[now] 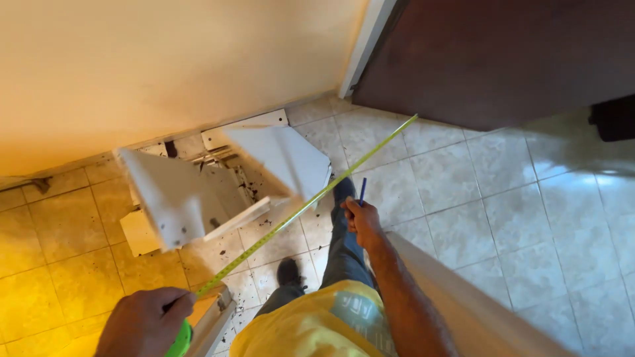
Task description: Measuring broken cabinet components with a tape measure and recording the dimensions in a notebook.
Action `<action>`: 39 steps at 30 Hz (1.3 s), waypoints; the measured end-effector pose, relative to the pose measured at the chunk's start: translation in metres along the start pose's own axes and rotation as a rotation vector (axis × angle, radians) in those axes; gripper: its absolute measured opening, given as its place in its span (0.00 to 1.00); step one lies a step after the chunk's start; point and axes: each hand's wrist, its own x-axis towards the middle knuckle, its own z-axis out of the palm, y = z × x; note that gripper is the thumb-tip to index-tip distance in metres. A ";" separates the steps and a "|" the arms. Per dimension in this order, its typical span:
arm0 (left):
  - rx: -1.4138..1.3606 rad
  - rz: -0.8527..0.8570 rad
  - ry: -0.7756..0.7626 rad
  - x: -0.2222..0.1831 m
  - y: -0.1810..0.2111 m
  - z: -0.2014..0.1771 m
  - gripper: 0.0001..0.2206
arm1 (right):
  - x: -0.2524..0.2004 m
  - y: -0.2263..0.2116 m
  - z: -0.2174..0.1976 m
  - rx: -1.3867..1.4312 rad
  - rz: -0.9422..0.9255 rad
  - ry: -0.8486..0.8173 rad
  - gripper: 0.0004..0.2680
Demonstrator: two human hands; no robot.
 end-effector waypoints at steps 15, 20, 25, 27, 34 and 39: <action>0.243 -0.503 -0.117 0.140 0.149 -0.117 0.18 | 0.211 -0.104 -0.188 -0.683 0.255 0.199 0.08; 0.418 -0.563 -0.144 0.163 0.171 -0.130 0.22 | 0.210 -0.103 -0.207 -0.630 0.329 0.241 0.08; 0.589 -0.321 -0.207 0.155 0.211 -0.154 0.27 | 0.223 -0.051 -0.220 -0.530 0.369 0.223 0.10; 0.308 -0.475 -0.130 0.152 0.253 -0.166 0.21 | 0.217 -0.074 -0.211 -0.495 0.349 0.225 0.06; 0.226 -0.507 -0.128 0.160 0.272 -0.180 0.21 | 0.205 -0.100 -0.202 -0.589 0.392 0.209 0.08; 0.300 -0.456 -0.104 0.164 0.241 -0.172 0.21 | 0.216 -0.079 -0.220 -0.534 0.249 0.249 0.08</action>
